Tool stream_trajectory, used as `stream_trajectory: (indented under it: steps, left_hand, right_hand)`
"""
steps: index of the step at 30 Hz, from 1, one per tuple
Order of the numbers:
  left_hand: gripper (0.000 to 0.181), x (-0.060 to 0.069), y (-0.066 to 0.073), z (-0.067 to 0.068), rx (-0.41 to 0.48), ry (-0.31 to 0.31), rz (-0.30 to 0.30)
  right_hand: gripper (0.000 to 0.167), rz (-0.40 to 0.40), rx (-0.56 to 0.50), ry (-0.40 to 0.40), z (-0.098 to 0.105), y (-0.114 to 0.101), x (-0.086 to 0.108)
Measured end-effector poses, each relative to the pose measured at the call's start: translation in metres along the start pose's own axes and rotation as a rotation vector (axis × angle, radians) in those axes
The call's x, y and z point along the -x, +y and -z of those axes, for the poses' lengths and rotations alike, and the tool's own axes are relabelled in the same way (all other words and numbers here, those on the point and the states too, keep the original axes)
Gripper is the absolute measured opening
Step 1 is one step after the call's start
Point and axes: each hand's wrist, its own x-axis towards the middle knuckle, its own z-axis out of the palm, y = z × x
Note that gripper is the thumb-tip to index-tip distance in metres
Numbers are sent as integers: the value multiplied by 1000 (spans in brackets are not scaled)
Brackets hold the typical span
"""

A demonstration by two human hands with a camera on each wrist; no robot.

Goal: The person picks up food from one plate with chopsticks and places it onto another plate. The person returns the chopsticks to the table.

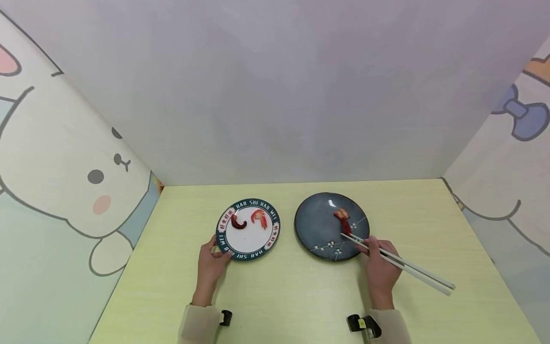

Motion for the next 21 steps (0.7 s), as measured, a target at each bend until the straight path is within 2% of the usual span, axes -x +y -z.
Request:
stream_trajectory:
  steps: [9, 21]
  left_hand:
    - [77, 0, 0, 0, 4, -2, 3]
    - [77, 0, 1, 0, 0, -4, 11]
  right_hand:
    - [17, -34, 54, 2, 8, -1, -2]
    - [15, -33, 103, 0, 8, -1, -2]
